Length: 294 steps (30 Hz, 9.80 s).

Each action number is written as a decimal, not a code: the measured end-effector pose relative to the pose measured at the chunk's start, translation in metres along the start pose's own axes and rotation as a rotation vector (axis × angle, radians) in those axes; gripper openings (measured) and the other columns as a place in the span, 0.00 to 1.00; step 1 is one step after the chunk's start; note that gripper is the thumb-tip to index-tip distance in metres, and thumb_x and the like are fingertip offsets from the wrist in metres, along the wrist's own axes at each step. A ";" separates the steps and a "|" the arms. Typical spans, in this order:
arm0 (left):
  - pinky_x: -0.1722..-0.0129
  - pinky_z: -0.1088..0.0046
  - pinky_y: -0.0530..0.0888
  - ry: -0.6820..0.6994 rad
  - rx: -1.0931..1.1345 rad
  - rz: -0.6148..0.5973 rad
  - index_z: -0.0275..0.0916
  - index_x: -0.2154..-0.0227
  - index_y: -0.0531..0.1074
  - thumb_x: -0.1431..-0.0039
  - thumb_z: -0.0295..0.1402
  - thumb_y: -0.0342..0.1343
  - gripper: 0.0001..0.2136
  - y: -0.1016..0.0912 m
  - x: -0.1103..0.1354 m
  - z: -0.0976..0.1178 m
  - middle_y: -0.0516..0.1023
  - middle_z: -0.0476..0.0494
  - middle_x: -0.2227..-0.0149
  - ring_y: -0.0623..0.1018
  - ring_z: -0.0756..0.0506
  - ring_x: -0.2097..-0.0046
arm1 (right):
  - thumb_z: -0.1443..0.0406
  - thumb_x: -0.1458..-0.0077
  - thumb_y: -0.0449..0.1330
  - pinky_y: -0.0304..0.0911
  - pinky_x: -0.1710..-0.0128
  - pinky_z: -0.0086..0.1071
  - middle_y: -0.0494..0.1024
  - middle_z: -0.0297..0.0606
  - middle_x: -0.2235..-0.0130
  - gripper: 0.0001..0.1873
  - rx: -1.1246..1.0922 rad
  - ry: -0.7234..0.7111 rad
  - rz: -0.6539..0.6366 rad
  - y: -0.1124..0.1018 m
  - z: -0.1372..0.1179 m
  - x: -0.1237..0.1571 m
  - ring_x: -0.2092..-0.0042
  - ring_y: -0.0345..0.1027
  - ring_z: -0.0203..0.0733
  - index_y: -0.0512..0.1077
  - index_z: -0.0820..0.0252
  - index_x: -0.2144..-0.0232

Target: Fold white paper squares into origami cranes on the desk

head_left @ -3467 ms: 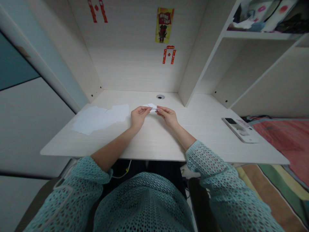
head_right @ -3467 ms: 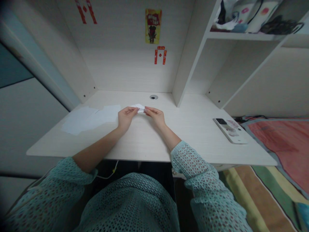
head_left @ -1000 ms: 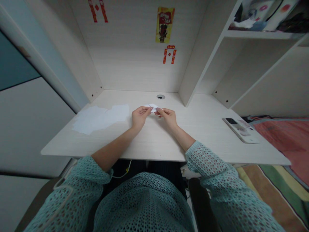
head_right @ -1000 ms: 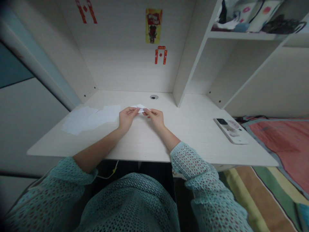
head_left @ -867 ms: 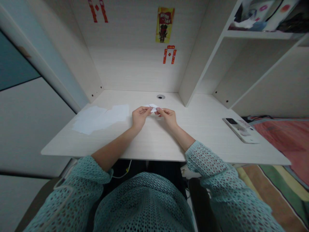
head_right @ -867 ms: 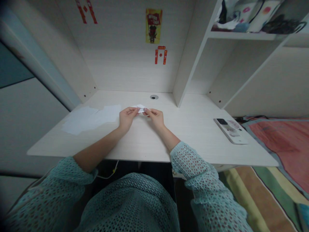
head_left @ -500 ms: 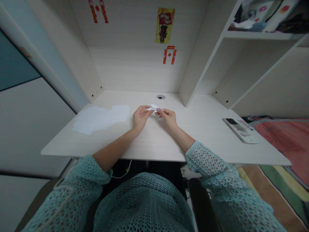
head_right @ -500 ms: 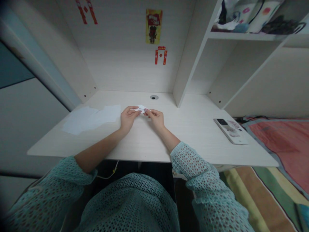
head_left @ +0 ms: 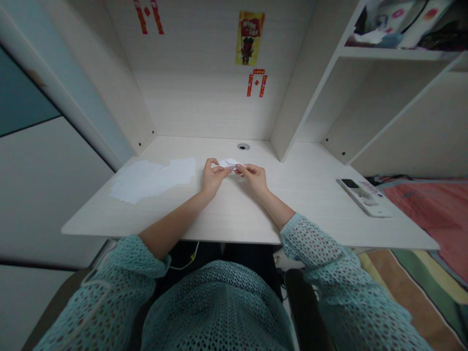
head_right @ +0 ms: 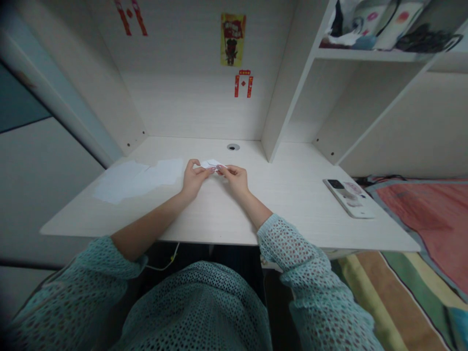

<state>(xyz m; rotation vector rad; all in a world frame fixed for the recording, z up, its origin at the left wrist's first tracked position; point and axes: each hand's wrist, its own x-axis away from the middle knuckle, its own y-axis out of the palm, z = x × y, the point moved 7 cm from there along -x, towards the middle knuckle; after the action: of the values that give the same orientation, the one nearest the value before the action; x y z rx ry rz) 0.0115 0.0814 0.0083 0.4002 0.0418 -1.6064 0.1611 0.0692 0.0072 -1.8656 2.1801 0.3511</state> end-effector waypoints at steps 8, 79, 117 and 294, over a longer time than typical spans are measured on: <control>0.64 0.74 0.71 -0.099 0.095 -0.031 0.42 0.69 0.54 0.61 0.37 0.66 0.24 0.002 -0.001 -0.005 0.77 0.51 0.75 0.78 0.49 0.69 | 0.48 0.58 0.62 0.61 0.69 0.32 0.78 0.38 0.74 0.20 0.001 0.004 0.031 -0.003 0.003 -0.002 0.71 0.68 0.39 0.76 0.59 0.76; 0.56 0.66 0.74 -0.183 0.173 0.058 0.40 0.53 0.63 0.52 0.25 0.61 0.23 -0.010 -0.006 -0.013 0.78 0.45 0.68 0.79 0.48 0.64 | 0.51 0.58 0.63 0.58 0.71 0.29 0.79 0.39 0.71 0.18 -0.094 0.149 -0.083 -0.001 0.025 -0.008 0.72 0.65 0.35 0.77 0.59 0.75; 0.51 0.65 0.69 0.040 -0.130 -0.172 0.36 0.56 0.74 0.52 0.35 0.61 0.19 0.001 -0.006 -0.003 0.78 0.39 0.58 0.77 0.44 0.57 | 0.56 0.50 0.61 0.63 0.60 0.37 0.78 0.37 0.59 0.21 0.336 -0.299 -0.103 -0.001 -0.017 0.005 0.64 0.68 0.41 0.72 0.48 0.52; 0.69 0.77 0.72 0.146 0.086 0.043 0.41 0.75 0.53 0.54 0.35 0.62 0.18 -0.008 -0.008 -0.001 0.61 0.60 0.82 0.73 0.53 0.75 | 0.58 0.70 0.71 0.66 0.63 0.33 0.80 0.39 0.70 0.21 -0.218 0.237 -0.091 0.012 0.025 0.001 0.68 0.73 0.39 0.76 0.61 0.70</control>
<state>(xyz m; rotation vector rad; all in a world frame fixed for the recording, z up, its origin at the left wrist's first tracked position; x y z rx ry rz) 0.0039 0.0899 0.0076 0.5814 0.0745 -1.5381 0.1504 0.0788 -0.0163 -2.2181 2.2747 0.3804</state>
